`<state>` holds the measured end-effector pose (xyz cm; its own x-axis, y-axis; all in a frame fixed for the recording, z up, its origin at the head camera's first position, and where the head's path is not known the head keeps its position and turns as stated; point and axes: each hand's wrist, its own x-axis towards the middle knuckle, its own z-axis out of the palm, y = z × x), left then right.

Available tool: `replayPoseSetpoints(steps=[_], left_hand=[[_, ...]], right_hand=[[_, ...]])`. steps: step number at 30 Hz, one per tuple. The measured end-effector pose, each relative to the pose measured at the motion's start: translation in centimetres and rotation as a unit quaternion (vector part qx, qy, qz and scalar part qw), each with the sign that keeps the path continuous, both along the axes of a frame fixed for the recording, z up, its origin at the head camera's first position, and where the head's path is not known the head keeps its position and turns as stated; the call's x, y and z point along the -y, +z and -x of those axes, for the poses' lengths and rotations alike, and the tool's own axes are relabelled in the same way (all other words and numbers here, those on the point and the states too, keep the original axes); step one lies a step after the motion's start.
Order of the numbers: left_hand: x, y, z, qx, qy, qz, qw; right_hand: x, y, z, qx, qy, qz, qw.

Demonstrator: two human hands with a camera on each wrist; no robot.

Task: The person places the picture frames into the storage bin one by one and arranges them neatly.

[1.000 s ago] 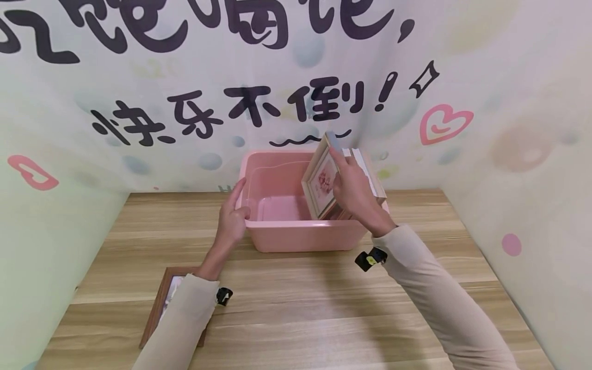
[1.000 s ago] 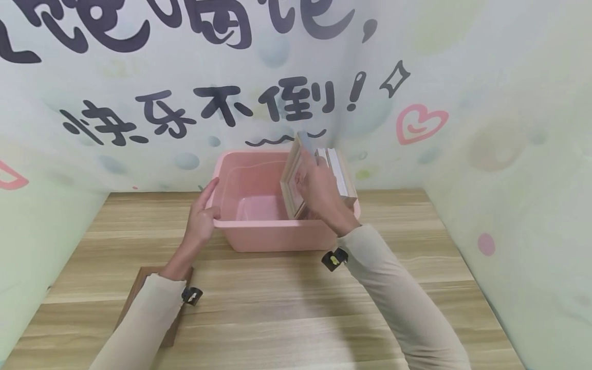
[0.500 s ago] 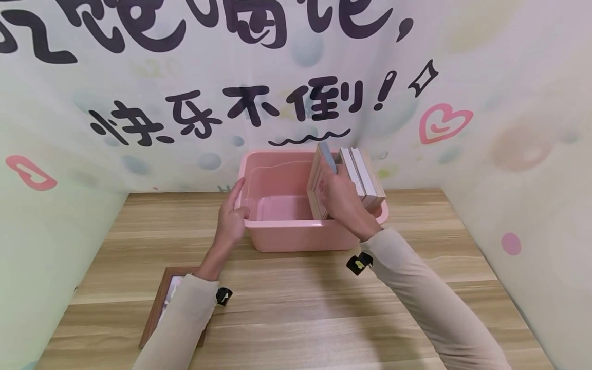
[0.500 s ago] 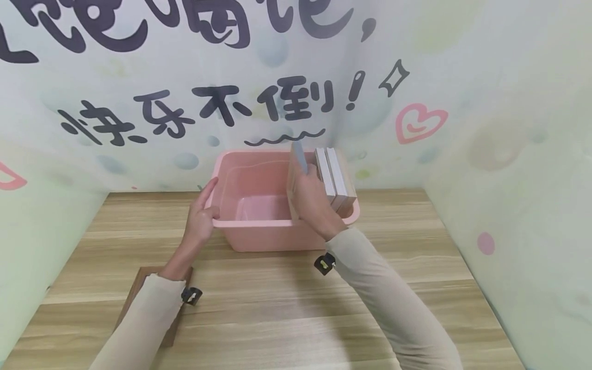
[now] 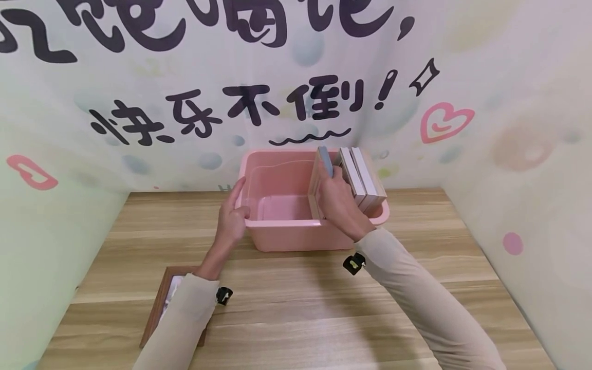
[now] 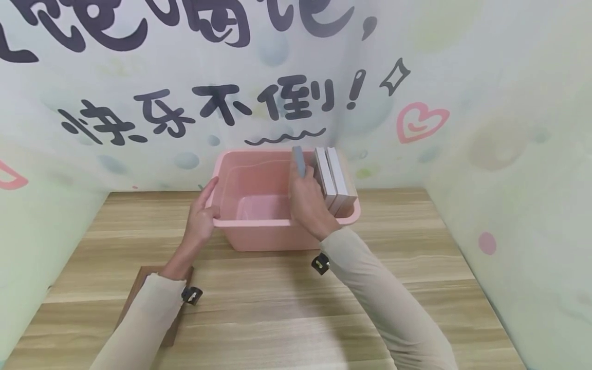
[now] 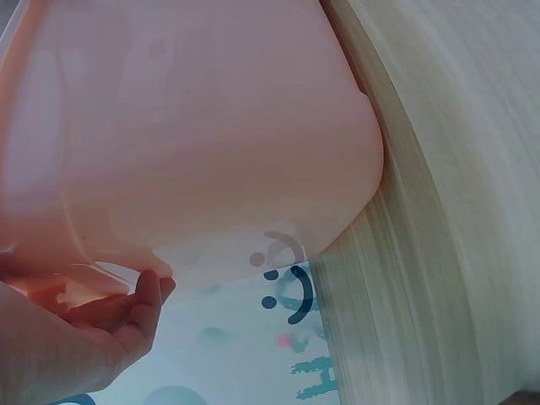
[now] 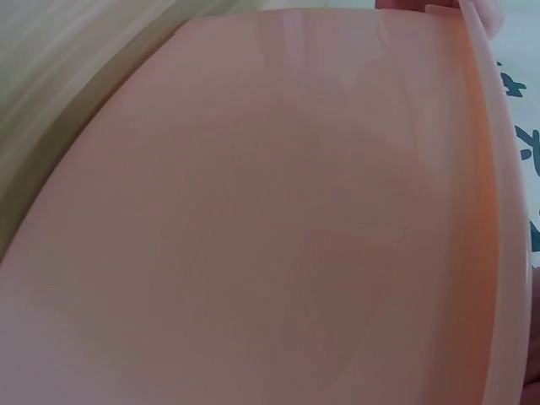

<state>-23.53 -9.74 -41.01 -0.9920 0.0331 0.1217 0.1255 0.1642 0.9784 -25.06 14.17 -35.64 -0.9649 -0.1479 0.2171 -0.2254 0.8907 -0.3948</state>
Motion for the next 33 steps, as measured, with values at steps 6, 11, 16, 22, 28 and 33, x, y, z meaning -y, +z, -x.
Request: replayPoseSetpoints(steps=[6,11,16,22,28,33], left_hand=[[0.1,0.1,0.1,0.004,0.006,-0.001,1.0000],[0.1,0.0,0.1,0.004,0.004,-0.001,1.0000],[0.1,0.0,0.1,0.000,0.002,-0.002,1.0000],[0.0,0.1,0.0,0.002,0.000,0.000,1.0000],[0.0,0.1,0.0,0.003,0.000,0.002,1.0000],[0.0,0.0,0.1,0.002,0.002,0.002,1.0000]], right_hand=[[0.1,0.0,0.3,0.008,-0.004,-0.072,0.9974],[0.3,0.2,0.3,-0.055,0.012,-0.229,0.9718],[0.3,0.4,0.1,-0.061,0.000,-0.265,0.9624],[-0.2,0.4,0.2,-0.039,-0.022,-0.274,0.9607],[-0.8,0.5,0.4,-0.009,-0.038,-0.283,0.9582],[-1.2,0.7,0.4,-0.004,-0.041,-0.281,0.9588]])
